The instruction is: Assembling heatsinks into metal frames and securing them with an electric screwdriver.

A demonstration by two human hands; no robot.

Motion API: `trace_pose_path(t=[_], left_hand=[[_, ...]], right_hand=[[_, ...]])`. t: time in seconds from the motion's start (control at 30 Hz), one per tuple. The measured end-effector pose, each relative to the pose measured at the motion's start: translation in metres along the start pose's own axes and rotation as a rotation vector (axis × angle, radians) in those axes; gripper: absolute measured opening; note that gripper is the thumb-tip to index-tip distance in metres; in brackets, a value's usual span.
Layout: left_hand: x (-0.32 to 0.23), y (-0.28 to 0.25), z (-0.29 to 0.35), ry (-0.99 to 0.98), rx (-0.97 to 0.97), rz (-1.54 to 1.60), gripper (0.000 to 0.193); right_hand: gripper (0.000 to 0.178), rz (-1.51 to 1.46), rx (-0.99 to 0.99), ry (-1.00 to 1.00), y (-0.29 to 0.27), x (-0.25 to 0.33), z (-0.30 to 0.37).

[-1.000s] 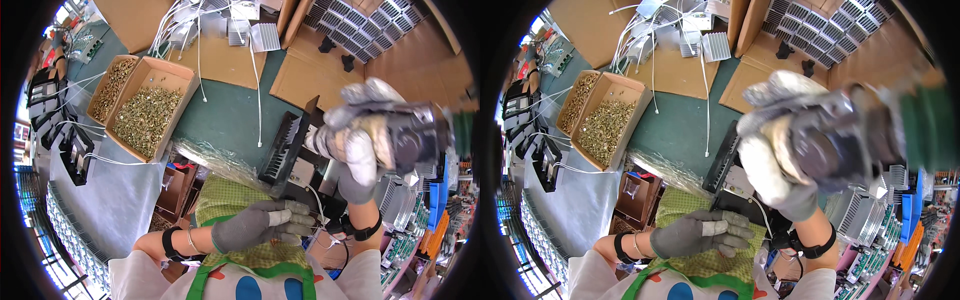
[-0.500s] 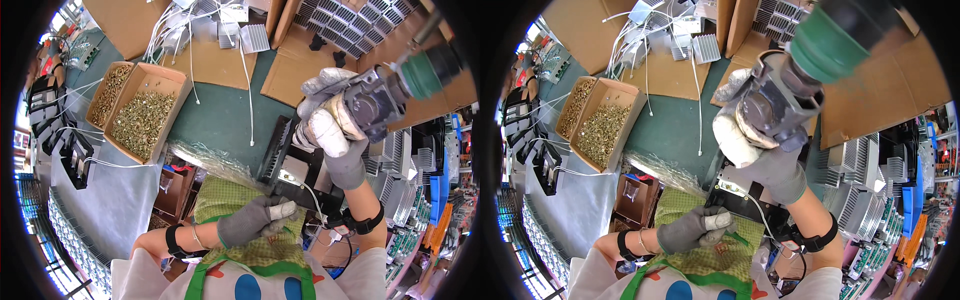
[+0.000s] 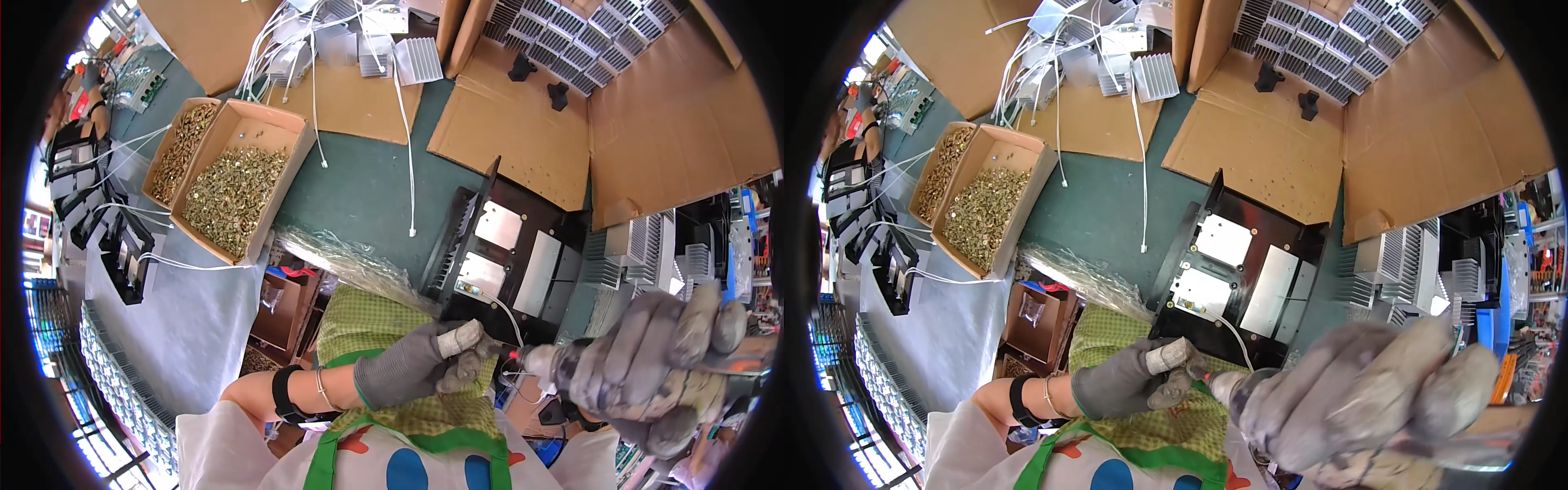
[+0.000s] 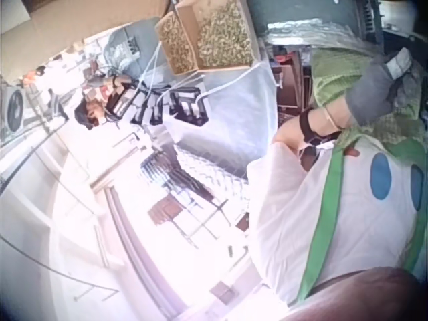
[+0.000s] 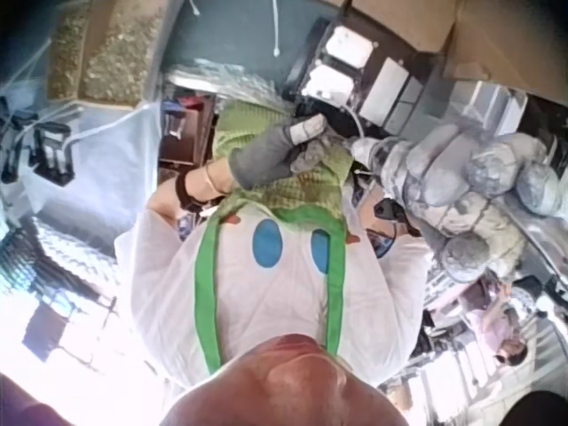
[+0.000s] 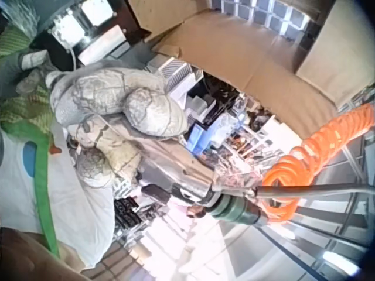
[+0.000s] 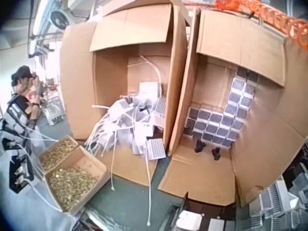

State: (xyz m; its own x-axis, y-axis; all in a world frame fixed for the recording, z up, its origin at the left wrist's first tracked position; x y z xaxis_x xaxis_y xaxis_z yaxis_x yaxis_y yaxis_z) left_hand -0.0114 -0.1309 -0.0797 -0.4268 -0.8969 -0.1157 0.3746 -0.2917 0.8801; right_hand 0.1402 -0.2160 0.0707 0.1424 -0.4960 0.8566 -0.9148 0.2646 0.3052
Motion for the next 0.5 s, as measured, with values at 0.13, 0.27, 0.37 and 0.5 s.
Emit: trace_pose_path(t=[0.13, 0.27, 0.37, 0.5], left_hand=[[-0.001, 0.009, -0.001, -0.031, -0.101, -0.033, 0.043], [-0.002, 0.010, -0.001, -0.062, -0.108, -0.100, 0.048], [0.001, 0.003, -0.003, -0.058, -0.101, -0.127, 0.051], [-0.004, 0.025, -0.004, -0.093, 0.002, -0.232, 0.058]], right_hand=[[0.053, -0.112, 0.060, -0.077, 0.000, -0.011, 0.005], [0.053, -0.166, 0.075, -0.118, -0.004, -0.019, 0.008], [0.054, -0.198, 0.098, -0.124, -0.004, -0.023, 0.008], [0.043, -0.227, 0.201, -0.081, -0.021, -0.017, -0.009]])
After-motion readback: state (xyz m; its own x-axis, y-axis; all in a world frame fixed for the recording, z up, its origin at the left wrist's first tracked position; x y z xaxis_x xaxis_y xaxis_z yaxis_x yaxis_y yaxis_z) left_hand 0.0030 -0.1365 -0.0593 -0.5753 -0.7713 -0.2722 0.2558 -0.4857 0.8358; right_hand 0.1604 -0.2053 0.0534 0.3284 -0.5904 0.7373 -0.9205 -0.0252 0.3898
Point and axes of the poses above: each hand's wrist, its own z-axis away from the middle knuckle, its own y-axis out of the palm, x = y × z, the point moved 2 cm from there along -z, towards the middle knuckle, and after that the axes turned 14 degrees about -y, right-handed, at the moved point
